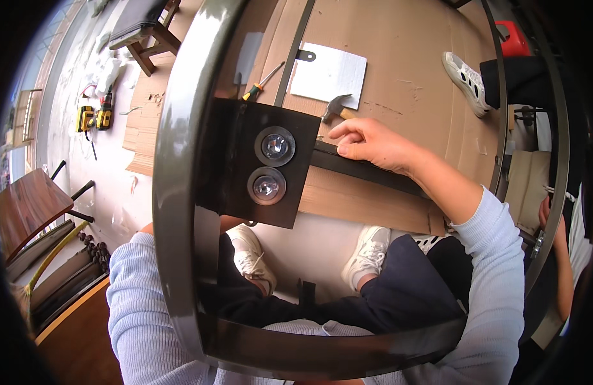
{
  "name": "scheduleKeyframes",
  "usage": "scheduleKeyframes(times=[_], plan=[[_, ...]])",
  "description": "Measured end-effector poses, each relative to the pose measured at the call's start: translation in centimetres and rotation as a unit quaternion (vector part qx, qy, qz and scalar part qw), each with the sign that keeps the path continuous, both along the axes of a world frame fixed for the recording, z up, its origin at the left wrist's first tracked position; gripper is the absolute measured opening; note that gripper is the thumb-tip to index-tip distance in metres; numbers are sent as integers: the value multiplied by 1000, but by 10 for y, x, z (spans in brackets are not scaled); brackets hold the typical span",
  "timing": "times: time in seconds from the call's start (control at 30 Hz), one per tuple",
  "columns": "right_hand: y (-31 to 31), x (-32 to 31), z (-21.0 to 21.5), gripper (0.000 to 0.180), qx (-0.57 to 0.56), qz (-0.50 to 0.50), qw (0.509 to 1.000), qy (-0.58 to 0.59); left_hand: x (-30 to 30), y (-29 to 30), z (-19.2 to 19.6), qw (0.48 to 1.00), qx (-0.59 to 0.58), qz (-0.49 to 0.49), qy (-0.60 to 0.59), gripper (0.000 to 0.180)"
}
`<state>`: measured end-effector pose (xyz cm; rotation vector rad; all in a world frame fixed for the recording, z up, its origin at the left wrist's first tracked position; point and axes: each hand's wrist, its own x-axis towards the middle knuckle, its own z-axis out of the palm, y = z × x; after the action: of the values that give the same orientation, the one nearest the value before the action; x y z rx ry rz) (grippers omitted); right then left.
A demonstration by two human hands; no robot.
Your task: The person assembles a metal chair frame by inserting pins and tightening screws with a screwdriver and hammer. They work on multiple joints, aligning parts and securing them while another person assists by holding the frame.
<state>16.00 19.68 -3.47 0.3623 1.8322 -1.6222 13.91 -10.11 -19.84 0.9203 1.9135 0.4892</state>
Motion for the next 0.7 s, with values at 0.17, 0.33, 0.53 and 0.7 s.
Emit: scheduleKeyframes(times=[0.17, 0.33, 0.53, 0.7], plan=[[0, 6, -3, 34, 50, 38, 997, 39, 1, -1, -8, 1000, -11, -9, 8, 18], [-1, 9, -10, 36, 47, 22, 997, 59, 3, 3, -9, 1000, 5, -8, -4, 18], [3, 9, -13, 38, 48, 19, 997, 64, 7, 0, -10, 1000, 6, 1, -22, 18], [0, 15, -13, 40, 40, -5, 994, 97, -1, 15, -17, 1000, 10, -25, 1, 16]])
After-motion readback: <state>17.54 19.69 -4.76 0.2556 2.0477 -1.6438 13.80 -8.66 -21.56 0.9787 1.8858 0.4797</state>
